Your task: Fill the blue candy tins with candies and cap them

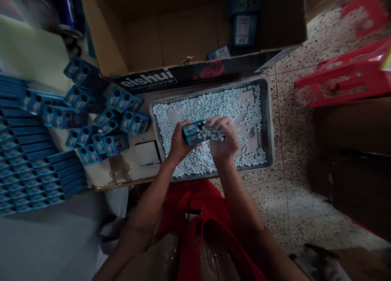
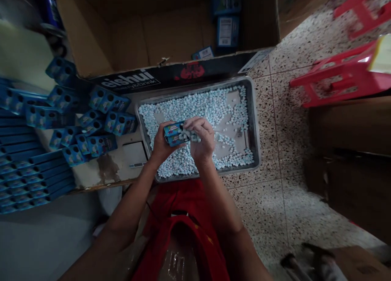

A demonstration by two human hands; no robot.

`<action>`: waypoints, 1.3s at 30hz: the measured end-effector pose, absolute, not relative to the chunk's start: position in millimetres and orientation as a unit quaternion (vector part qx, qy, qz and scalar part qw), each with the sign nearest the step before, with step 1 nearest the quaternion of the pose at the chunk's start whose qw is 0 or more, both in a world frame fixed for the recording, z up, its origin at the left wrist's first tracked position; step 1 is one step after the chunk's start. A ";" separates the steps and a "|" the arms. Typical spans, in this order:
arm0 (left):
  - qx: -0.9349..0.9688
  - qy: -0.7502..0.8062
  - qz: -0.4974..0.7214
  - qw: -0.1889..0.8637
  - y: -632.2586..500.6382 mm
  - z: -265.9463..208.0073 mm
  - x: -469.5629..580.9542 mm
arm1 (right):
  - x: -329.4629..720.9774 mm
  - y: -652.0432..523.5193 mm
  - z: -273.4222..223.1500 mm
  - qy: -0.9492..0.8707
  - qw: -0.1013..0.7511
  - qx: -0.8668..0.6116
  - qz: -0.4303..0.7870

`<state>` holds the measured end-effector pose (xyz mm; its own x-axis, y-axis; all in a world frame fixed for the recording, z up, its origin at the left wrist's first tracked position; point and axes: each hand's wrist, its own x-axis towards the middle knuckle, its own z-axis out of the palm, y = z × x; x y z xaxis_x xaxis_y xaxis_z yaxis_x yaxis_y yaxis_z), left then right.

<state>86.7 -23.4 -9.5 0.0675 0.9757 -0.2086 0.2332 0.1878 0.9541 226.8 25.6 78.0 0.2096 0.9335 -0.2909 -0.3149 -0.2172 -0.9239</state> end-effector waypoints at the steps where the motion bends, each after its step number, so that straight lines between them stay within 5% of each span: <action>1: 0.528 0.584 0.356 0.503 -23.4 -7.9 87.3 | 226.7 24.9 75.3 -0.303 0.554 -0.552 0.545; 11: 0.549 0.555 0.404 0.477 -35.8 -24.7 78.1 | 210.2 -4.0 68.3 -0.419 0.532 -0.537 0.503; 14: 0.549 0.532 0.454 0.458 -29.9 -39.6 72.2 | 243.2 0.4 61.8 -0.477 0.447 -0.588 0.477; 17: 0.506 0.541 0.466 0.483 -23.0 -46.9 66.2 | 291.1 23.9 30.1 -0.503 0.345 -0.723 0.326; 22: 0.482 0.479 0.460 0.572 -24.4 -46.8 58.7 | 311.1 56.6 -47.8 -0.615 0.048 -0.770 0.160; 24: 0.479 0.487 0.446 0.578 -28.6 -45.5 57.4 | 294.7 55.0 -62.8 -0.640 -0.002 -0.758 0.128; 33: 0.487 0.642 0.375 0.458 -40.0 -21.1 35.9 | 250.0 18.1 -51.2 -0.611 0.056 -0.719 0.328; 39: 0.524 0.643 0.335 0.447 -44.8 -15.2 13.0 | 240.0 7.6 -9.0 -0.153 0.260 -0.696 0.651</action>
<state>13.0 -44.8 -15.2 -0.0506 0.9735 -0.2231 0.3742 0.2256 0.8995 240.0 7.6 -9.0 0.1053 0.5522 -0.8270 -0.1254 -0.8177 -0.5619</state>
